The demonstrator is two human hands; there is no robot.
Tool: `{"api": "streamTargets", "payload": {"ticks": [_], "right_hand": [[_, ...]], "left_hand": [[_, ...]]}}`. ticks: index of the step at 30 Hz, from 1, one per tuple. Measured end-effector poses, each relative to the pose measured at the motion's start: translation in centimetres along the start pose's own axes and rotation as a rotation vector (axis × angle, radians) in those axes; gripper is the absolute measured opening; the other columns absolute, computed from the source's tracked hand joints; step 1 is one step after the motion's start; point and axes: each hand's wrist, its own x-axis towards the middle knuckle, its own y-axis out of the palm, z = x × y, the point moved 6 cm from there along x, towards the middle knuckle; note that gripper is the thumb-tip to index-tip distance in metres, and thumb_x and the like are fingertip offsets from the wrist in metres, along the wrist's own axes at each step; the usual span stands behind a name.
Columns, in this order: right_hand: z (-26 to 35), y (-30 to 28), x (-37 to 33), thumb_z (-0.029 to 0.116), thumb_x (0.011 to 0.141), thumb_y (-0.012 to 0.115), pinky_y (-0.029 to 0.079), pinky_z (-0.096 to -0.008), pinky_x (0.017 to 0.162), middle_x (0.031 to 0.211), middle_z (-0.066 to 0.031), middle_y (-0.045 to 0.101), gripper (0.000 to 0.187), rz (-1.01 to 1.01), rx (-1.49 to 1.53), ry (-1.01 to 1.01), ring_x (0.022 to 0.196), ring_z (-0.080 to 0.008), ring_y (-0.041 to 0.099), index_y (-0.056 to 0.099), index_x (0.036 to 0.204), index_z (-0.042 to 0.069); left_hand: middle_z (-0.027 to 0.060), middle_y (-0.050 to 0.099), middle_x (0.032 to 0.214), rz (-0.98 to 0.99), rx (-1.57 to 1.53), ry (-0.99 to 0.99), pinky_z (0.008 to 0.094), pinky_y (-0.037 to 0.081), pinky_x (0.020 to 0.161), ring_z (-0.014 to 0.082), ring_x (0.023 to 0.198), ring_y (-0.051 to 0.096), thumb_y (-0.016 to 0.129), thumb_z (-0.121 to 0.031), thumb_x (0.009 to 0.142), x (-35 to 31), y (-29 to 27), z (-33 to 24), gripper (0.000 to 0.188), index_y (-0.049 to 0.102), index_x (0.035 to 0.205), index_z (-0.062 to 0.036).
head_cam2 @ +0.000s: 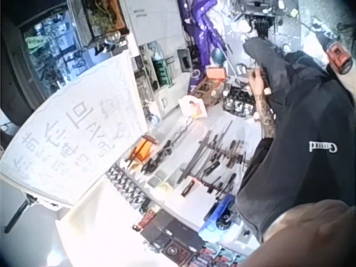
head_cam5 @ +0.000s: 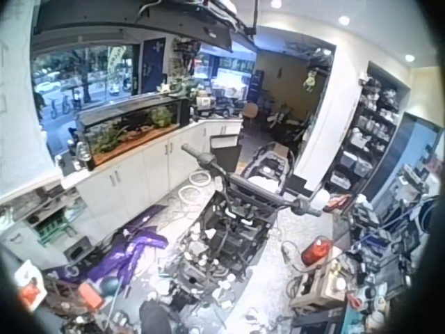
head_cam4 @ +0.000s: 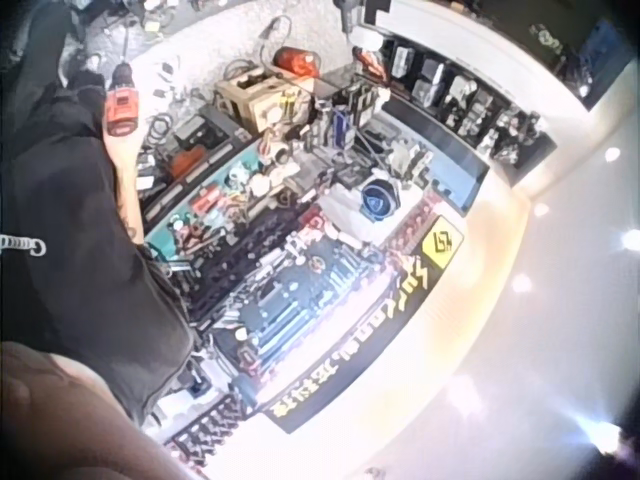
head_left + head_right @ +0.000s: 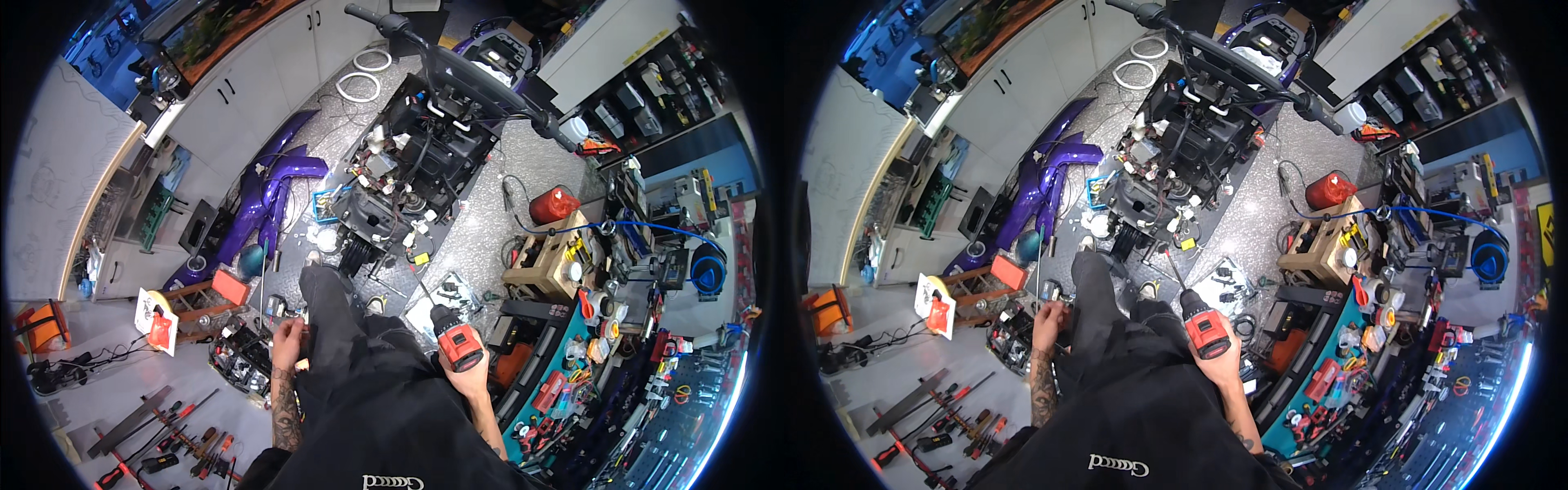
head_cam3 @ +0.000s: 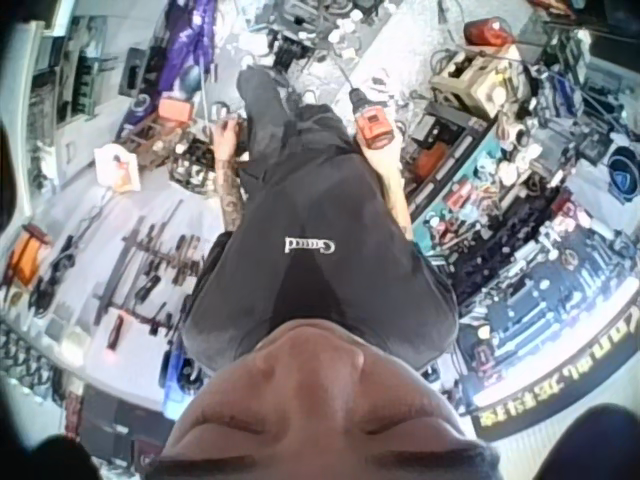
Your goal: The person uses a cordless drill to remove and install screws on a motorcycle handlebar assembly. They detach the left handlebar grip, reposition it, and then reattach it, followed by securing the right side and tightening central mounting bolts.
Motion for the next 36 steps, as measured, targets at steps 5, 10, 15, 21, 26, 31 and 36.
{"api": "streamTargets", "payload": {"ticks": [5,10,15,21,26,31,36], "right_hand": [[-1.5,0.0,-0.8,0.007,0.071,0.088,0.058,-0.0337,0.087,0.101,-0.0116,0.076,0.068,0.023,-0.087,0.031,0.09,-0.019,0.075,0.058,0.132,-0.002],[-2.7,1.0,-0.5,0.005,0.071,0.086,0.058,-0.0345,0.088,0.102,-0.0111,0.075,0.067,0.045,-0.022,0.082,0.091,-0.0195,0.074,0.059,0.132,-0.001],[-1.5,1.9,0.5,0.004,0.072,0.086,0.059,-0.0333,0.083,0.098,-0.0112,0.077,0.064,0.049,-0.034,0.031,0.086,-0.0191,0.075,0.062,0.13,-0.001],[-0.4,1.1,2.6,0.007,0.073,0.086,0.059,-0.0333,0.083,0.099,-0.0122,0.077,0.063,-0.028,-0.043,0.087,0.089,-0.0195,0.076,0.062,0.13,0.0],[2.3,0.9,6.0,0.004,0.077,0.083,0.057,-0.0301,0.084,0.101,-0.0081,0.075,0.07,-0.224,0.13,-0.086,0.087,-0.015,0.072,0.053,0.141,0.0],[2.9,4.3,11.6,-0.002,0.078,0.08,0.056,-0.0293,0.084,0.099,-0.0055,0.071,0.078,-0.432,0.188,-0.14,0.087,-0.0132,0.069,0.044,0.147,-0.002],[1.1,9.1,14.7,0.007,0.075,0.085,0.058,-0.0319,0.084,0.092,-0.0076,0.072,0.082,-0.602,0.034,-0.076,0.084,-0.0155,0.072,0.045,0.146,-0.003]], "left_hand": [[0.0025,0.072,0.091,0.065,0.102,-0.009,0.026,0.05,0.068,0.0099,0.078,0.064,0.068,-0.03,0.102,-2.2,1.4,2.4,0.03,0.067,0.112,-0.0015],[0.0065,0.075,0.097,-0.01,0.075,-0.179,0.0288,0.053,0.071,0.0153,0.083,0.071,0.068,-0.034,0.102,-4.0,0.3,4.1,0.035,0.068,0.117,-0.0018],[0.0076,0.076,0.097,-0.014,0.1,-0.263,0.03,0.053,0.068,0.0158,0.079,0.071,0.069,-0.039,0.101,-3.0,-0.6,8.4,0.04,0.068,0.115,-0.0016],[0.0045,0.071,0.086,0.099,0.249,0.003,0.0255,0.049,0.065,0.0102,0.074,0.062,0.07,-0.033,0.1,3.6,1.6,3.6,0.036,0.069,0.108,0.002],[0.0041,0.072,0.093,0.37,0.159,0.108,0.0256,0.05,0.067,0.0099,0.076,0.061,0.071,-0.035,0.101,8.9,10.7,-9.8,0.037,0.068,0.115,-0.0001],[0.013,0.075,0.111,0.672,0.018,0.159,0.0287,0.055,0.08,0.0172,0.091,0.07,0.052,-0.031,0.11,11.7,25.7,-24.3,0.042,0.061,0.131,0.0043],[0.0163,0.073,0.121,0.952,-0.135,-0.011,0.0336,0.059,0.089,0.0218,0.102,0.072,0.046,-0.027,0.113,15.1,38.2,-27.0,0.042,0.056,0.14,0.0032]]}}
